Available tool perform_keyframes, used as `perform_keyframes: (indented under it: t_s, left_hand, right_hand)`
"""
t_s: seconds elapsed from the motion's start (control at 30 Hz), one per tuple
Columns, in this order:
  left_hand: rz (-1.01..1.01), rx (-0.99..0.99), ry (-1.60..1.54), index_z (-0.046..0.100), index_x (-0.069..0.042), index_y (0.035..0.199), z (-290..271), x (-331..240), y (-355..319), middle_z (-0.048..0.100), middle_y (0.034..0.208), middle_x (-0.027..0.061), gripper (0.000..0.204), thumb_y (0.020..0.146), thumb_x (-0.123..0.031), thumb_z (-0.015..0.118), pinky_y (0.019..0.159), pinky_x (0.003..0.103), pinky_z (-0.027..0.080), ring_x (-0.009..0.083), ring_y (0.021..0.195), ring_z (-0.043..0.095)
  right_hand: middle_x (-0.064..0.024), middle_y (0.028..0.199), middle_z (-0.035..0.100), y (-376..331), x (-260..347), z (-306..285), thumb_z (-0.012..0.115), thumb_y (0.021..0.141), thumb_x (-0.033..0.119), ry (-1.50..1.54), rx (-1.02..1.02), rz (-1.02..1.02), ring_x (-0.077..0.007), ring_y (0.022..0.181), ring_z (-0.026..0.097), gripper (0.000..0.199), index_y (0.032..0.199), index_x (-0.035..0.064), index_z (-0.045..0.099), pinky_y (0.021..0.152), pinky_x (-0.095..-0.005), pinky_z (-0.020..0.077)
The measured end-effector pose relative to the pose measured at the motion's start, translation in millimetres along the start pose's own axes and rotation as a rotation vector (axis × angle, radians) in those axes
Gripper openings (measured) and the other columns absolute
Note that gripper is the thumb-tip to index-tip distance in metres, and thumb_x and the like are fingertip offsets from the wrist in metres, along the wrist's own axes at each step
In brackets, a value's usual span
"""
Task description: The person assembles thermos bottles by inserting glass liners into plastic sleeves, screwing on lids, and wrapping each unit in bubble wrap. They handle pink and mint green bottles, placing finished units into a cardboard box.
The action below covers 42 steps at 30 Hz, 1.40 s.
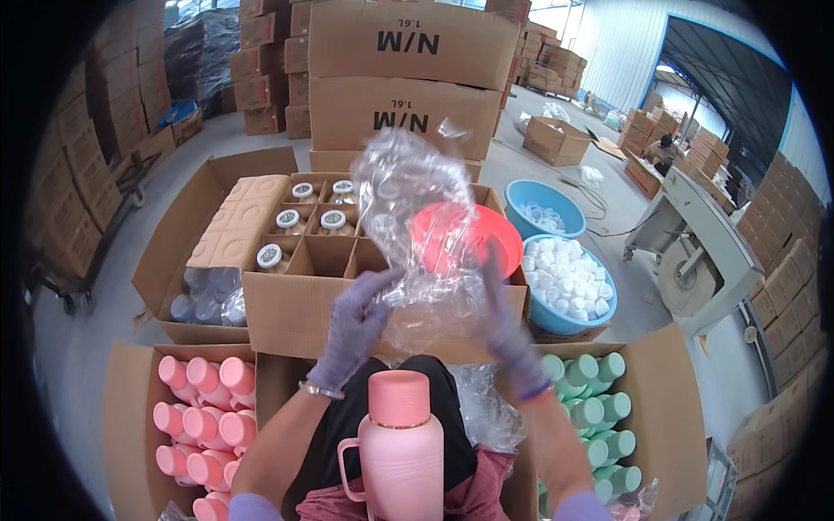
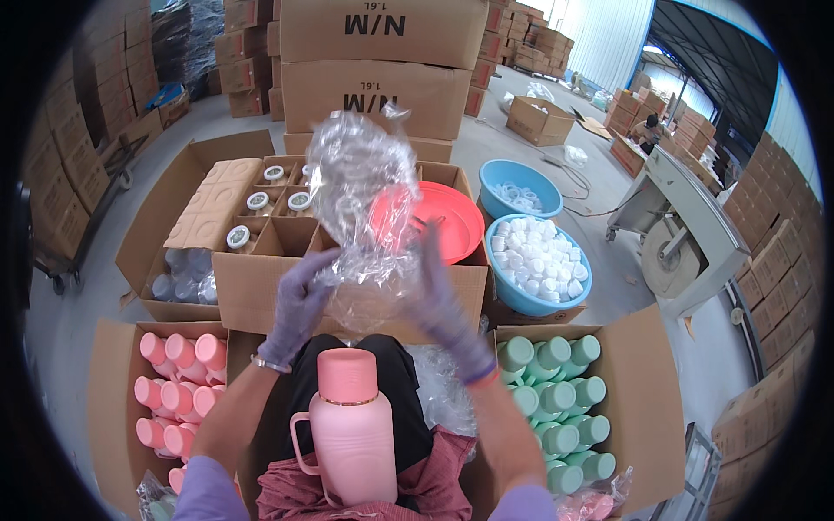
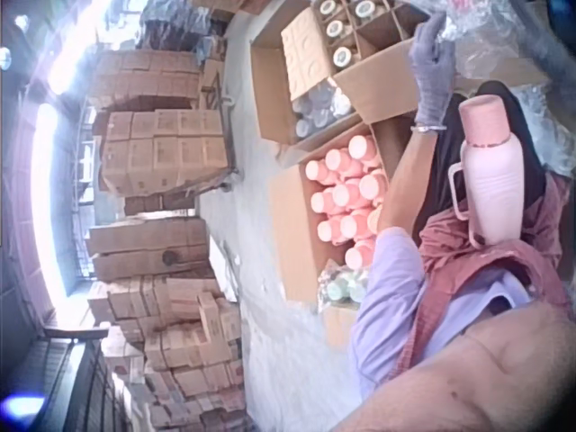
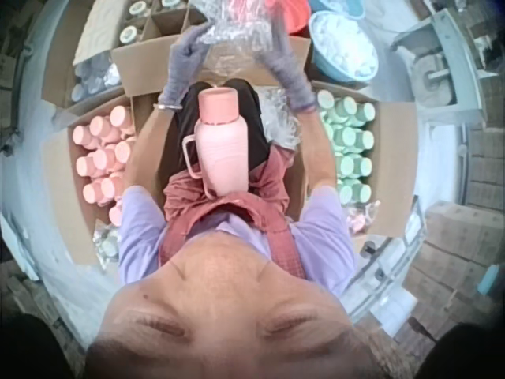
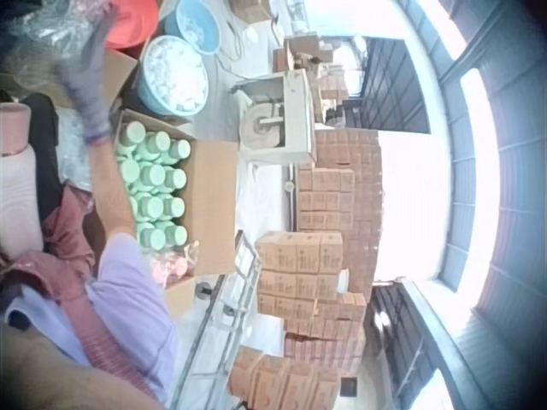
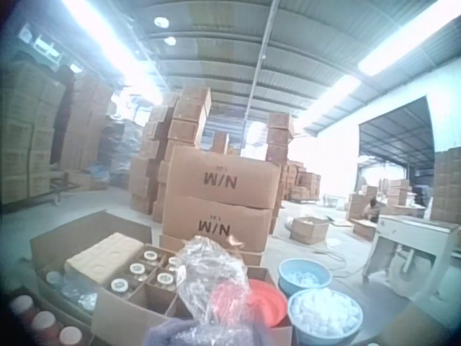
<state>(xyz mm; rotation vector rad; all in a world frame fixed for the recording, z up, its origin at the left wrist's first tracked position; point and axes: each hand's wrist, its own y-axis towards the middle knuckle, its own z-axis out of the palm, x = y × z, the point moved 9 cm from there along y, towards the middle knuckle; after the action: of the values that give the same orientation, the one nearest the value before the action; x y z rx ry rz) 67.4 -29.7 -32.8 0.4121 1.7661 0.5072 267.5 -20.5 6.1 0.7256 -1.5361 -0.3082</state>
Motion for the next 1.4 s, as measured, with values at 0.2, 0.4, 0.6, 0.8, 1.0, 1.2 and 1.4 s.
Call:
perform_keyframes:
  t_s: [0.2,0.4,0.6,0.8,1.0,1.2,1.4]
  left_hand:
    - [-0.551,-0.193,-0.558,0.06,0.003,0.13,-23.6,49.6,-109.7,0.068,0.114,0.0142,0.041,0.09,-0.002,0.053,0.084,0.04,0.061,0.0221,0.092,0.068]
    - [-0.163,-0.094,0.128,0.061,0.01,0.123,-44.7,-7.3,-223.4,0.067,0.104,0.0162,0.038,0.094,-0.013,0.052,0.076,0.033,0.051,0.0209,0.088,0.063]
    - [-0.781,-0.403,-0.309,0.061,0.002,0.125,-34.5,10.9,-303.8,0.067,0.118,0.0116,0.036,0.093,-0.012,0.052,0.098,0.035,0.047,0.0238,0.109,0.063]
    - [-0.111,0.737,0.205,0.055,-0.001,0.135,-41.8,10.6,-399.7,0.063,0.123,0.0125,0.044,0.093,-0.013,0.052,0.095,0.04,0.05,0.0266,0.112,0.061]
    - [-0.818,0.088,0.055,0.052,0.0,0.139,-82.9,-9.9,-253.5,0.062,0.12,0.0113,0.048,0.099,-0.025,0.049,0.089,0.031,0.051,0.0197,0.107,0.061]
    - [-1.057,0.692,-0.073,0.051,0.005,0.136,-12.3,13.7,-216.6,0.063,0.123,0.0119,0.052,0.09,-0.018,0.059,0.099,0.034,0.047,0.0221,0.116,0.058]
    - [-1.147,0.831,-0.243,0.056,0.002,0.127,-3.9,0.3,-218.6,0.063,0.117,0.0151,0.04,0.088,-0.007,0.055,0.091,0.044,0.053,0.0273,0.104,0.063]
  right_hand:
    - [-0.0193,0.099,0.062,-135.0,-101.8,-43.5,0.07,0.081,0.008,-0.581,-0.291,0.461,-0.0352,0.093,0.058,0.044,0.122,0.001,0.06,0.082,-0.0437,0.0468]
    - [-0.0194,0.115,0.059,-192.1,22.4,32.7,0.064,0.079,0.005,-0.668,-0.188,-0.043,-0.0386,0.108,0.056,0.023,0.101,0.0017,0.055,0.104,-0.0556,0.0402]
    - [-0.0149,0.115,0.058,-262.5,10.0,39.5,0.067,0.077,0.018,-0.628,0.202,0.034,-0.0359,0.114,0.054,0.026,0.097,0.0074,0.056,0.108,-0.0563,0.0366]
    - [-0.0124,0.112,0.056,-370.7,38.0,40.6,0.065,0.077,0.024,-0.532,0.521,0.122,-0.0327,0.118,0.052,0.024,0.094,0.0103,0.056,0.116,-0.0582,0.0288]
    - [-0.0147,0.125,0.053,-405.3,66.8,16.8,0.067,0.08,0.023,-0.4,0.308,0.332,-0.0356,0.127,0.047,0.032,0.106,0.0082,0.058,0.115,-0.0575,0.0277]
    - [-0.014,0.113,0.064,-439.1,79.6,-74.4,0.065,0.09,0.017,-0.544,-0.078,0.524,-0.0312,0.106,0.061,0.026,0.114,0.0068,0.061,0.092,-0.0438,0.0488]
    - [-0.0244,0.134,0.049,-517.4,1.4,-189.5,0.082,0.075,0.035,-1.332,-0.091,1.221,-0.0428,0.124,0.047,0.086,0.146,0.0089,0.041,0.105,-0.05,0.0433]
